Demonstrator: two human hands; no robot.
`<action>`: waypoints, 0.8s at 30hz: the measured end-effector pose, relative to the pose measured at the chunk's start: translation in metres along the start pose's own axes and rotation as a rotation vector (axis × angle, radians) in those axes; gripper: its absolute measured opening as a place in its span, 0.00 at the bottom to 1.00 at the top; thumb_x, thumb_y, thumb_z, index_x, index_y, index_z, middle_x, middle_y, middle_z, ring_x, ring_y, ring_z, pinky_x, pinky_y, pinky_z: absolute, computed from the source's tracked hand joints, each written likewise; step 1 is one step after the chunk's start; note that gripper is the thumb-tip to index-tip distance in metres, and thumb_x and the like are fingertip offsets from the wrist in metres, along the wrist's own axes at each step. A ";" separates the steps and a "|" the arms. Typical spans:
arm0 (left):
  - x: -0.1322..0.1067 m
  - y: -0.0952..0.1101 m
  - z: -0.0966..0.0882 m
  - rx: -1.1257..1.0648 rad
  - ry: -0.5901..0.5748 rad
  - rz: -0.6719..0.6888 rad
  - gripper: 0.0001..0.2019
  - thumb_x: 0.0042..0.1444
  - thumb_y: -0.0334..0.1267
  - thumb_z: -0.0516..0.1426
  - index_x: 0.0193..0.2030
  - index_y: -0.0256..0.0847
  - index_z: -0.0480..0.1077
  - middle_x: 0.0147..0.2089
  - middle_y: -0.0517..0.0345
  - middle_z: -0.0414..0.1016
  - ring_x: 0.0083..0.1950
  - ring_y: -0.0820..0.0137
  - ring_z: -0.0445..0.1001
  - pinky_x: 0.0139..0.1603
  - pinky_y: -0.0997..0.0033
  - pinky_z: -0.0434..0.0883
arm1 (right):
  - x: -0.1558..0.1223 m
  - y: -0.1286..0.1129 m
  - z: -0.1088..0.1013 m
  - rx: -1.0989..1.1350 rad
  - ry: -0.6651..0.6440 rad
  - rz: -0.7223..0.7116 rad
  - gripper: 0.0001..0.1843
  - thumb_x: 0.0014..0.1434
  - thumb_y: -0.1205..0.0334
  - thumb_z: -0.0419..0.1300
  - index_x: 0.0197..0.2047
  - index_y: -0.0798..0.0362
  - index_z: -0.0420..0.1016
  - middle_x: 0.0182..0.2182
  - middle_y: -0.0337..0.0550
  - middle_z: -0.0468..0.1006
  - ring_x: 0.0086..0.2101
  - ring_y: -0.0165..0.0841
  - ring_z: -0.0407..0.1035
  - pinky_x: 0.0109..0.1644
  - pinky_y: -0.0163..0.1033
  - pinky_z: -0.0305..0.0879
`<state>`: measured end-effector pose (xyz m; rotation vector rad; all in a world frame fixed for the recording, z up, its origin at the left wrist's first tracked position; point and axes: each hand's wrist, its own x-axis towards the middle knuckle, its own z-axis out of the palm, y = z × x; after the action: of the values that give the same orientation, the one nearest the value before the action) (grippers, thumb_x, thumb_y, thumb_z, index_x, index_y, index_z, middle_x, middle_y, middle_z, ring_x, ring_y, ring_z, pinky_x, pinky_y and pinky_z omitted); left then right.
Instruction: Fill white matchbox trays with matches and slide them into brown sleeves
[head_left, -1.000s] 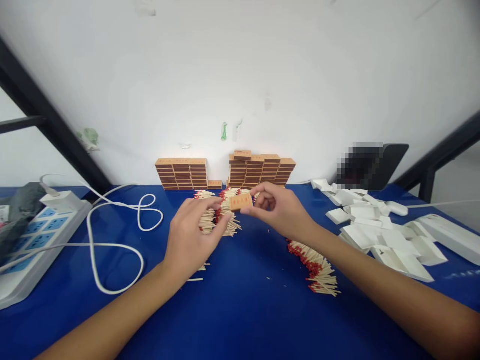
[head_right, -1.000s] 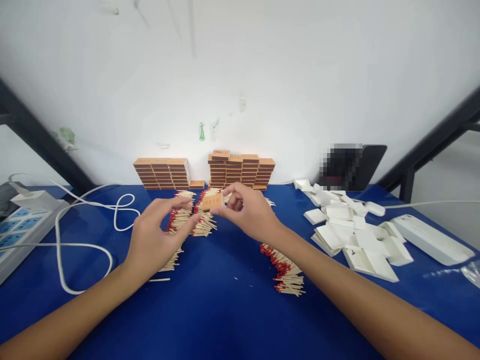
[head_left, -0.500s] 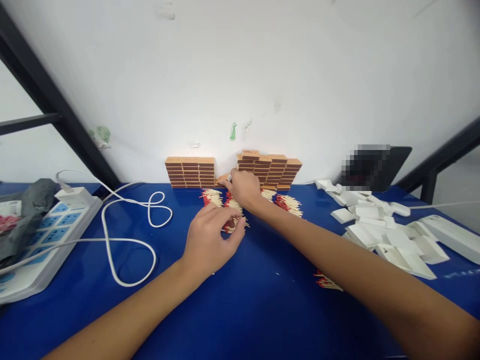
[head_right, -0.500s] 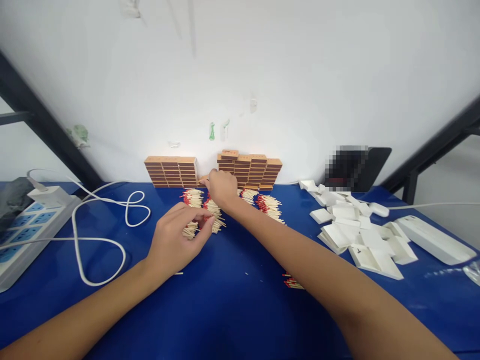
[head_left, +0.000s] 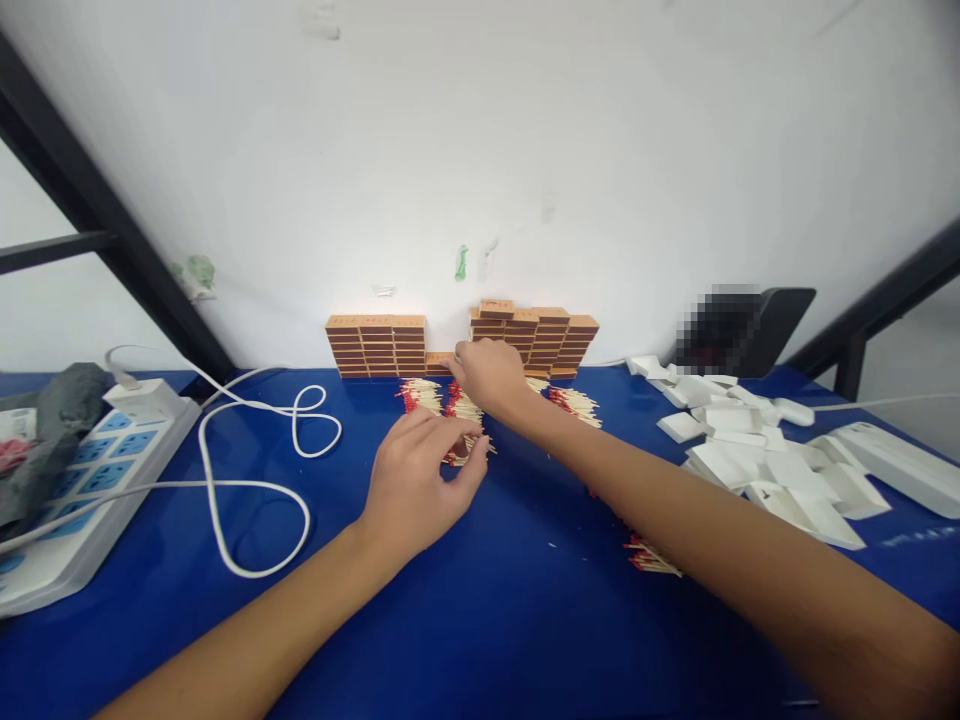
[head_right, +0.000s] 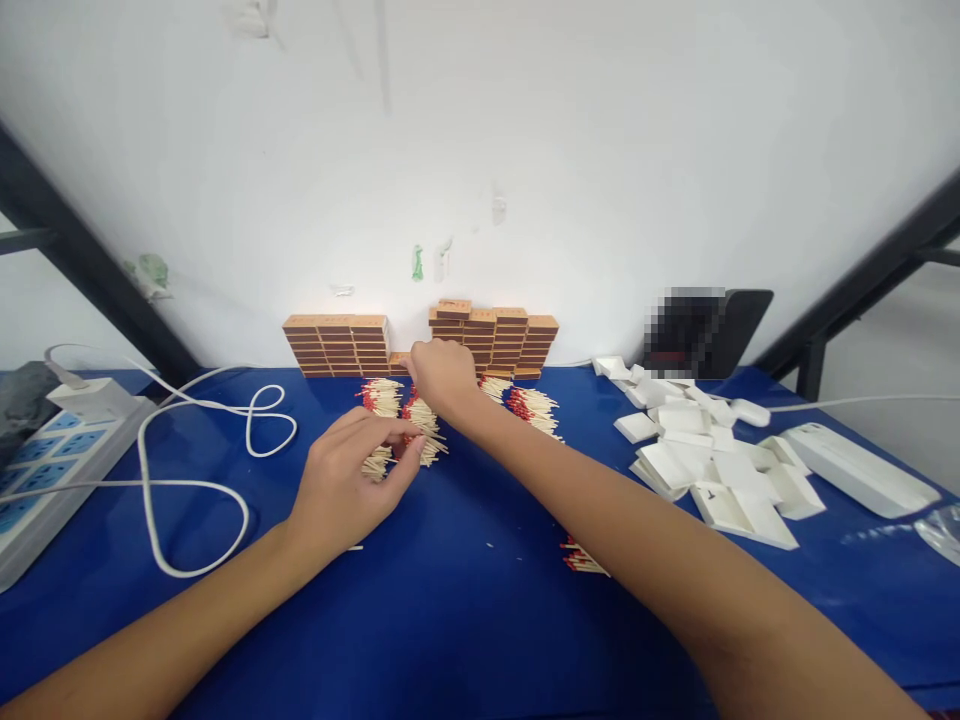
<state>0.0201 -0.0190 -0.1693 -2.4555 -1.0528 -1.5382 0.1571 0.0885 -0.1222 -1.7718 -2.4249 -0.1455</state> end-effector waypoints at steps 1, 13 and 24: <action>0.000 0.000 0.000 -0.002 -0.002 0.002 0.03 0.66 0.32 0.62 0.45 0.42 0.78 0.33 0.60 0.82 0.34 0.68 0.76 0.41 0.63 0.75 | -0.007 0.005 -0.002 0.002 0.039 0.012 0.27 0.79 0.51 0.45 0.56 0.57 0.81 0.50 0.64 0.86 0.51 0.51 0.80 0.49 0.47 0.70; 0.000 0.009 -0.001 0.023 -0.059 0.057 0.06 0.66 0.33 0.63 0.49 0.42 0.78 0.32 0.60 0.80 0.35 0.68 0.77 0.43 0.62 0.77 | -0.110 0.225 -0.029 0.015 0.033 0.437 0.16 0.65 0.48 0.63 0.37 0.50 0.85 0.39 0.51 0.87 0.38 0.45 0.79 0.38 0.46 0.66; 0.001 0.007 -0.003 0.062 -0.090 0.065 0.08 0.65 0.31 0.64 0.50 0.42 0.77 0.33 0.62 0.80 0.36 0.69 0.78 0.43 0.64 0.77 | -0.116 0.267 0.000 -0.009 -0.290 0.463 0.24 0.49 0.48 0.76 0.46 0.51 0.84 0.45 0.59 0.87 0.37 0.47 0.80 0.37 0.46 0.68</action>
<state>0.0220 -0.0251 -0.1653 -2.5112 -1.0075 -1.3677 0.4463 0.0609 -0.1417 -2.4445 -2.0976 0.1600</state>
